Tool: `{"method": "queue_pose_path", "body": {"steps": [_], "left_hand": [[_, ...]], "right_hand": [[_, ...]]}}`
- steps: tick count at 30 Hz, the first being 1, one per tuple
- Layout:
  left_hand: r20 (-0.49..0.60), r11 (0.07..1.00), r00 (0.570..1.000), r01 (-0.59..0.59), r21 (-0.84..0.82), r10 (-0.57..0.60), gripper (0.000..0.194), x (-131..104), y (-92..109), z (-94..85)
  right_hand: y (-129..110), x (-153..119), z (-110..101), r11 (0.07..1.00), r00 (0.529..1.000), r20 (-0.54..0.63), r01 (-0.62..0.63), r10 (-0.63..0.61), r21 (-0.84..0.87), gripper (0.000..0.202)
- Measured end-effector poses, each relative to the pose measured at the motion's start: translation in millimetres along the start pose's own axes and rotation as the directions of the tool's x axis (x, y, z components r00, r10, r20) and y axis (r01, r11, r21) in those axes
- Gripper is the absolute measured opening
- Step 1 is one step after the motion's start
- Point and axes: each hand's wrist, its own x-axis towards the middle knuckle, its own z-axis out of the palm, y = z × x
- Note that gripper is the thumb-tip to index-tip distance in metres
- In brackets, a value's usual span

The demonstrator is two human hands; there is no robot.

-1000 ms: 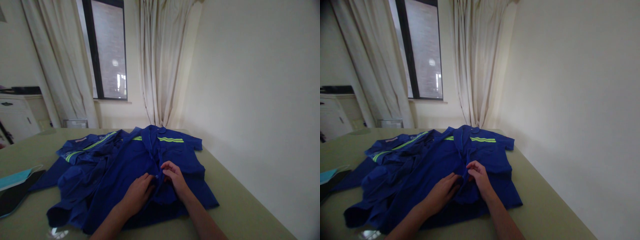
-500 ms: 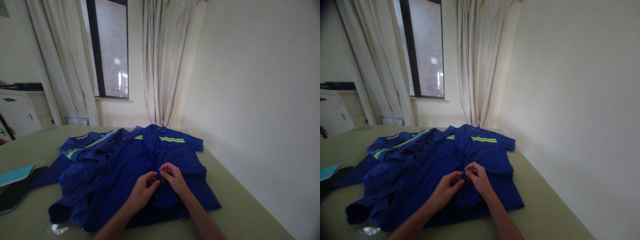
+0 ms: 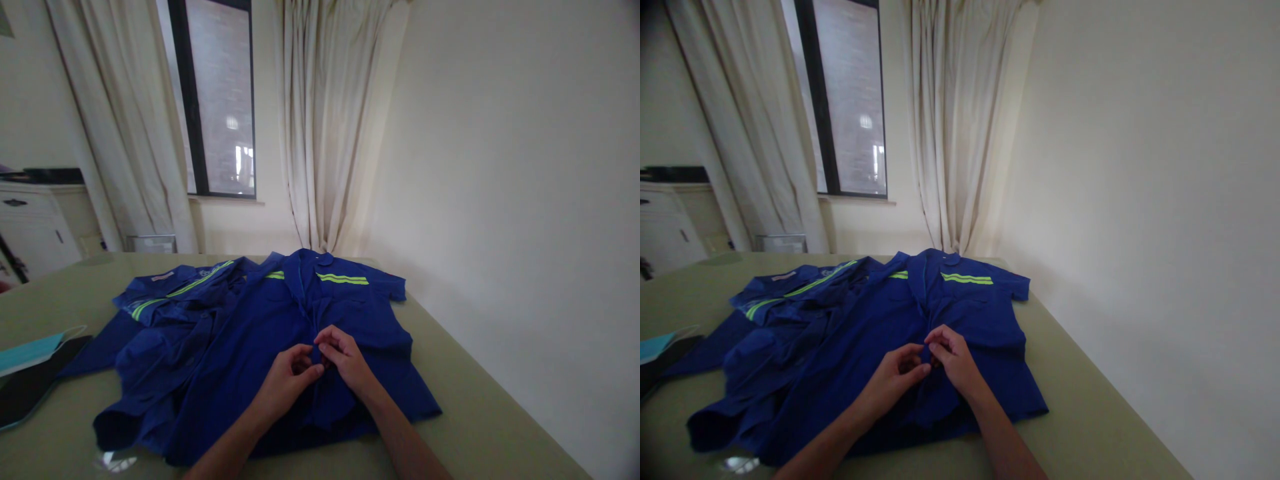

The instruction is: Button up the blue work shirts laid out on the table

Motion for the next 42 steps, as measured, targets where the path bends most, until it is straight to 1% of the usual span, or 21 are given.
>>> {"method": "queue_pose_path", "body": {"steps": [4,8,11,14,18,21,24,26,29,32,34,36,39,42], "left_hand": [[-0.003,0.999,1.000,0.018,-0.047,-0.018,0.050,1,0,-0.1],[-0.013,0.989,0.999,0.035,-0.145,-0.037,0.049,4,-1,-1.4],[0.005,0.970,0.999,0.047,-0.238,-0.047,0.050,6,-2,-2.5],[0.022,0.955,0.998,0.057,-0.291,-0.053,0.049,7,-3,-3.2],[0.023,0.944,0.997,0.077,-0.322,-0.073,0.055,9,-5,-4.3],[0.052,0.927,0.995,0.096,-0.364,-0.082,0.058,8,-4,-5.5],[0.069,0.909,0.990,0.144,-0.392,-0.127,0.060,5,0,-5.8],[0.060,0.901,0.984,0.180,-0.396,-0.170,0.060,2,3,-4.7],[0.020,0.916,0.977,0.204,-0.347,-0.210,0.053,-1,7,-2.1],[-0.056,0.967,0.987,0.136,-0.217,-0.151,0.042,0,6,-0.9],[-0.090,0.979,0.988,0.111,-0.173,-0.128,0.033,2,5,-1.4],[-0.097,0.962,0.979,0.154,-0.226,-0.180,0.027,4,6,-2.3],[-0.073,0.895,0.961,0.218,-0.388,-0.266,0.025,2,10,-3.3],[-0.017,0.827,0.963,0.223,-0.517,-0.270,0.027,-2,14,-3.0]], "right_hand": [[3,1,1,1.000,1.000,-0.013,-0.007,0.007,0.014,0.018],[6,2,0,0.999,0.999,-0.048,-0.021,0.023,0.037,0.022],[6,3,-1,0.998,0.998,-0.059,-0.019,0.022,0.059,0.021],[2,2,0,0.998,0.997,-0.076,-0.012,0.017,0.063,0.021],[-3,1,0,0.999,0.993,-0.114,0.009,-0.005,0.031,0.018],[-5,1,-1,0.999,0.990,-0.140,0.034,-0.034,-0.003,0.016],[-4,0,-3,0.997,0.988,-0.146,0.047,-0.055,-0.059,0.011],[-2,-1,-3,0.991,0.988,-0.140,0.049,-0.066,-0.124,0.012],[-2,-3,-2,0.968,0.988,-0.128,0.055,-0.088,-0.244,0.016],[-4,-5,-1,0.939,0.989,-0.112,0.058,-0.101,-0.338,0.019],[-6,-5,-1,0.923,0.987,-0.115,0.058,-0.110,-0.381,0.019],[-8,-5,-3,0.913,0.986,-0.121,0.059,-0.118,-0.404,0.018],[-10,-4,-6,0.913,0.986,-0.119,0.059,-0.116,-0.403,0.018],[-10,-5,-8,0.917,0.988,-0.117,0.050,-0.104,-0.395,0.018]]}}
